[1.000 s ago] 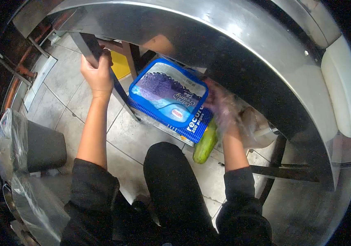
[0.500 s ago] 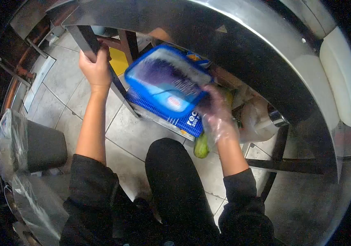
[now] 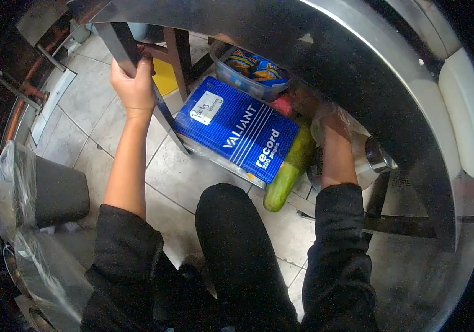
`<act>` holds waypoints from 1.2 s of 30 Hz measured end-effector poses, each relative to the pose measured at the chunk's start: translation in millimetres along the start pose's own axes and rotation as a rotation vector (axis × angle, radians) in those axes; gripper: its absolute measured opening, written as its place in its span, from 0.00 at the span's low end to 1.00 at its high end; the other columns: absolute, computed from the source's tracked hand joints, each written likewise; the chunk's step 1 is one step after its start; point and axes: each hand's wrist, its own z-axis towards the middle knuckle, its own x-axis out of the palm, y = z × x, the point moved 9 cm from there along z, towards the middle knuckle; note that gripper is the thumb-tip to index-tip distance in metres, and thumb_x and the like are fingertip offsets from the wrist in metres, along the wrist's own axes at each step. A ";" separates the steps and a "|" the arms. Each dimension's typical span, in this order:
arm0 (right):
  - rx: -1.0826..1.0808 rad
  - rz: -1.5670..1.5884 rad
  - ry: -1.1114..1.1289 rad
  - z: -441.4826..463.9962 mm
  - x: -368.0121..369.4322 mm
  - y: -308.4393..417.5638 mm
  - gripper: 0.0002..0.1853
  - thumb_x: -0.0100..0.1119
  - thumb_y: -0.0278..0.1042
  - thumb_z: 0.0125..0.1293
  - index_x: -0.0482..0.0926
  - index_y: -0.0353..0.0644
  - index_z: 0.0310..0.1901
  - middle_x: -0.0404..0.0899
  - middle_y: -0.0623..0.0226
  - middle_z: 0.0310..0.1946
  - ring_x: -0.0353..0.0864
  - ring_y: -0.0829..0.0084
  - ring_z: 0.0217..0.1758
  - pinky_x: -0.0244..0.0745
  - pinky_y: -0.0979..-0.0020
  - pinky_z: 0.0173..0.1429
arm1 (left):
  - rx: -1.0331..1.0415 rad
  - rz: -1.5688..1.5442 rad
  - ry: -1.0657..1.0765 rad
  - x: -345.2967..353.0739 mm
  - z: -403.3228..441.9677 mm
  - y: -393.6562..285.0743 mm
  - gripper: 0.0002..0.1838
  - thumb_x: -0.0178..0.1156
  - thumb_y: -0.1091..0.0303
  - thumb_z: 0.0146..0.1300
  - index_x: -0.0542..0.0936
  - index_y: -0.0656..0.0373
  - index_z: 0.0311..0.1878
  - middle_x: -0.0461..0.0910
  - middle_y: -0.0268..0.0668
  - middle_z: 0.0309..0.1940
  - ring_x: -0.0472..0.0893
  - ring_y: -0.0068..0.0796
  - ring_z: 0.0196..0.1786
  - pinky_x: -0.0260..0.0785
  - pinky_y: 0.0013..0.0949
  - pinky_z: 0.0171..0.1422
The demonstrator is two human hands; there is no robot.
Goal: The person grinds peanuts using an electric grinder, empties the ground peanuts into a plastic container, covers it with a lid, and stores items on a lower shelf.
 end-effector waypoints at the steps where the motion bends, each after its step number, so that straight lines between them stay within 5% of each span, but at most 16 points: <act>1: 0.002 0.002 -0.007 1.7 -3.5 -1.4 0.28 0.64 0.37 0.61 0.67 0.41 0.61 0.71 0.62 0.60 0.71 0.62 0.61 0.68 0.61 0.64 | -0.003 0.001 0.003 0.1 -0.4 0.1 0.15 0.62 0.71 0.49 0.77 0.63 0.42 0.80 0.36 0.35 0.79 0.28 0.38 0.70 0.30 0.48; 17: 0.144 -0.116 0.126 -34.0 21.0 -28.0 0.17 0.60 0.37 0.65 0.74 0.41 0.53 0.78 0.62 0.50 0.80 0.66 0.49 0.77 0.64 0.52 | 0.024 0.031 -0.026 -2.6 1.0 -3.5 0.15 0.64 0.70 0.48 0.77 0.61 0.40 0.82 0.36 0.31 0.81 0.27 0.34 0.72 0.30 0.43; 19: 0.181 0.045 0.228 -72.8 41.6 -22.8 0.16 0.59 0.37 0.65 0.75 0.41 0.52 0.79 0.62 0.49 0.81 0.67 0.47 0.78 0.64 0.50 | 0.013 0.027 -0.015 -1.9 0.2 -7.1 0.14 0.64 0.70 0.48 0.77 0.61 0.39 0.82 0.35 0.29 0.81 0.25 0.32 0.72 0.29 0.41; 20: 0.119 0.378 0.266 -97.3 55.5 -5.1 0.13 0.61 0.32 0.63 0.78 0.40 0.48 0.81 0.66 0.47 0.80 0.69 0.44 0.77 0.61 0.47 | 0.013 0.027 -0.015 -2.0 0.4 -6.9 0.14 0.64 0.70 0.48 0.77 0.61 0.39 0.82 0.35 0.29 0.81 0.25 0.32 0.72 0.29 0.41; 22: 0.143 -0.309 0.356 -119.5 72.4 6.6 0.07 0.60 0.32 0.63 0.80 0.40 0.40 0.82 0.64 0.41 0.80 0.67 0.43 0.75 0.61 0.46 | 0.020 -0.012 -0.011 -0.7 0.6 -7.1 0.14 0.64 0.70 0.49 0.77 0.61 0.39 0.82 0.35 0.30 0.81 0.24 0.33 0.72 0.29 0.41; 23: 0.140 -0.309 0.353 -130.7 71.7 7.0 0.07 0.60 0.32 0.63 0.80 0.40 0.40 0.82 0.64 0.41 0.80 0.67 0.43 0.75 0.61 0.46 | 0.022 -0.015 -0.011 -0.3 0.7 -7.6 0.14 0.64 0.70 0.49 0.77 0.61 0.39 0.82 0.35 0.30 0.81 0.24 0.33 0.72 0.29 0.41; 25: -0.393 -0.677 0.415 -159.7 83.8 37.7 0.05 0.60 0.32 0.61 0.79 0.43 0.37 0.81 0.61 0.37 0.80 0.61 0.41 0.75 0.61 0.45 | 0.003 -0.013 -0.002 0.3 0.6 -6.8 0.14 0.64 0.71 0.50 0.76 0.62 0.40 0.82 0.35 0.30 0.80 0.24 0.33 0.72 0.29 0.41; 30: -0.230 -0.588 0.469 -175.8 76.4 37.1 0.10 0.63 0.35 0.56 0.79 0.45 0.39 0.80 0.59 0.42 0.79 0.58 0.46 0.73 0.60 0.50 | 0.003 -0.061 0.018 2.3 -0.4 -5.9 0.16 0.63 0.72 0.50 0.75 0.63 0.43 0.82 0.36 0.32 0.80 0.24 0.34 0.72 0.30 0.43; 32: -0.431 -0.703 0.601 -190.0 89.9 51.9 0.15 0.64 0.39 0.55 0.78 0.44 0.44 0.78 0.59 0.48 0.76 0.57 0.53 0.68 0.57 0.58 | -0.009 -0.072 0.026 1.5 -0.6 -4.7 0.16 0.63 0.73 0.50 0.75 0.64 0.44 0.82 0.36 0.33 0.80 0.25 0.35 0.72 0.30 0.44; 33: -0.336 -0.855 0.726 -196.2 91.3 36.9 0.29 0.65 0.41 0.55 0.72 0.45 0.59 0.71 0.53 0.59 0.70 0.53 0.62 0.57 0.50 0.69 | 0.008 -0.059 0.030 1.9 -0.3 -6.6 0.17 0.63 0.73 0.51 0.75 0.64 0.45 0.81 0.37 0.34 0.80 0.25 0.37 0.72 0.30 0.45; 36: -0.279 -1.203 0.808 -214.1 94.5 6.6 0.38 0.60 0.38 0.58 0.58 0.47 0.71 0.59 0.47 0.69 0.59 0.48 0.72 0.45 0.42 0.74 | 0.031 -0.044 0.035 2.4 -0.4 -15.2 0.18 0.63 0.72 0.51 0.74 0.64 0.46 0.81 0.38 0.36 0.79 0.26 0.39 0.71 0.30 0.47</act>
